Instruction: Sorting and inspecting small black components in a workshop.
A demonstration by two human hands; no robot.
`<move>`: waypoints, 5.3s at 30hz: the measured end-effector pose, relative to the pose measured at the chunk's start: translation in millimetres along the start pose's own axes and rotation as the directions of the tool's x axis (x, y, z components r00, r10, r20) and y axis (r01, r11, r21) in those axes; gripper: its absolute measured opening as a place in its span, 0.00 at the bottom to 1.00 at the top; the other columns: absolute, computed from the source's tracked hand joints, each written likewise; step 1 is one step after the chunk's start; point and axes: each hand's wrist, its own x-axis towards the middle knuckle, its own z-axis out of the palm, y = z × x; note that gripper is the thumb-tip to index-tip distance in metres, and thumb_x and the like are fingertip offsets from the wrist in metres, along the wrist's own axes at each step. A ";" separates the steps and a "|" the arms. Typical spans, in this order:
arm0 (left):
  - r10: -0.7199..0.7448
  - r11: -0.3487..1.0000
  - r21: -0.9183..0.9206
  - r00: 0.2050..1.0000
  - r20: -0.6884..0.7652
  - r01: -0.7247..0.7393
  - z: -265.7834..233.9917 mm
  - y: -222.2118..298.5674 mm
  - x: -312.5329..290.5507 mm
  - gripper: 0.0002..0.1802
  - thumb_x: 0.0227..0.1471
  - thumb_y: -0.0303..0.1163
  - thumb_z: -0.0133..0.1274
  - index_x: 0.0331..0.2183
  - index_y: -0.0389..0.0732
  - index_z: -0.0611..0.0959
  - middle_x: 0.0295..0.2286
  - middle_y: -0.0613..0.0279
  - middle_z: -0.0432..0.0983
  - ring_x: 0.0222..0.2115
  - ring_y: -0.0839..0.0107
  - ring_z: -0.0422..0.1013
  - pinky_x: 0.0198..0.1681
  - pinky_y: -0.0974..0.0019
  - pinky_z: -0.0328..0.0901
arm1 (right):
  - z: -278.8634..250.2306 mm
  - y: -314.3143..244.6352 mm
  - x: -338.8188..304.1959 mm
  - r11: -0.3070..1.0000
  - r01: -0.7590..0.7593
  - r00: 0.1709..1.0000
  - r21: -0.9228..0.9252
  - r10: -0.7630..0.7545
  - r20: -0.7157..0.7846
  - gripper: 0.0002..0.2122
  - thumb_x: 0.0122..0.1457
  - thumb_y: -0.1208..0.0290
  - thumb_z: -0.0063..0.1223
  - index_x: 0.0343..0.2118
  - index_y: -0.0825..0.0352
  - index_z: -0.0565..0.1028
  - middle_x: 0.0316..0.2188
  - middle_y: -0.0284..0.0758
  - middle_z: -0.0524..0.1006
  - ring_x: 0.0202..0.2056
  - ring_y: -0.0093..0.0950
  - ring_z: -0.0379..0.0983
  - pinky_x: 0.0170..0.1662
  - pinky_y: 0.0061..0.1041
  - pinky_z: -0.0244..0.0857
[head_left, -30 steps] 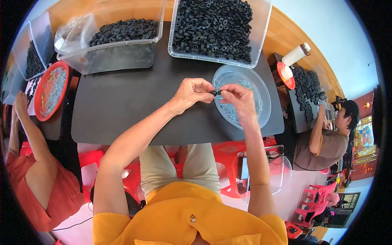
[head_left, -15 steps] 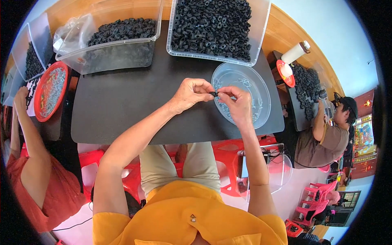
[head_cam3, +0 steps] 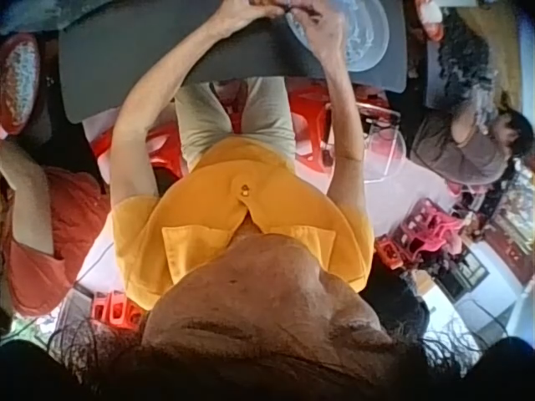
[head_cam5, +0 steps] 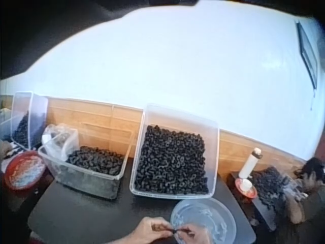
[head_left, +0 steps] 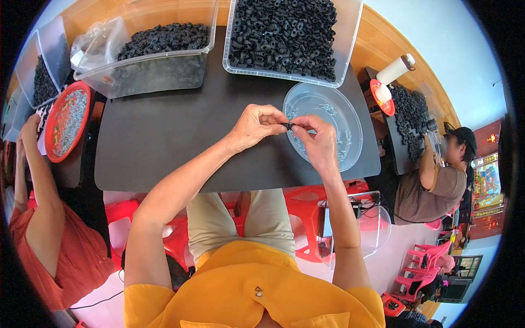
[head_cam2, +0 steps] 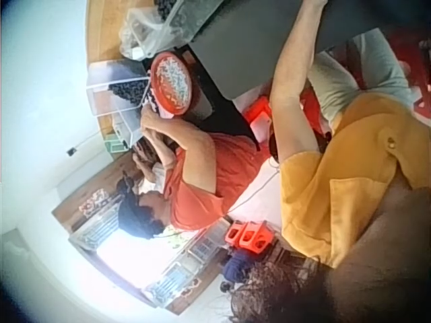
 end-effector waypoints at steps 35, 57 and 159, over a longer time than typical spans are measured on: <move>0.198 0.922 0.378 0.943 -0.267 -0.086 -0.3 7.8 -5.2 0.08 0.42 0.21 0.56 0.30 0.33 0.78 0.25 0.67 0.73 0.24 0.83 0.67 0.28 0.78 0.63 | 28.3 -4.7 28.0 0.920 0.290 0.946 -0.265 -0.317 -0.063 0.02 0.45 0.82 0.49 0.24 0.72 0.71 0.23 0.45 0.73 0.28 0.42 0.71 0.30 0.37 0.64; 0.220 0.935 0.341 0.913 -0.343 -0.097 1.2 10.3 -4.8 0.06 0.42 0.20 0.56 0.28 0.32 0.79 0.22 0.67 0.72 0.21 0.83 0.67 0.25 0.78 0.63 | 39.6 -13.1 30.3 0.900 0.293 0.938 -0.322 -0.336 -0.086 0.03 0.43 0.83 0.49 0.23 0.71 0.70 0.24 0.45 0.72 0.29 0.45 0.69 0.32 0.39 0.63; 0.721 0.688 0.655 0.389 -0.573 -0.312 -54.3 185.2 -28.3 0.07 0.46 0.26 0.55 0.31 0.34 0.81 0.22 0.68 0.74 0.19 0.85 0.66 0.20 0.81 0.60 | 56.3 -1.6 -65.0 0.817 0.411 0.896 -0.405 -0.443 0.016 0.09 0.48 0.68 0.56 0.23 0.64 0.67 0.17 0.34 0.67 0.18 0.33 0.69 0.20 0.29 0.63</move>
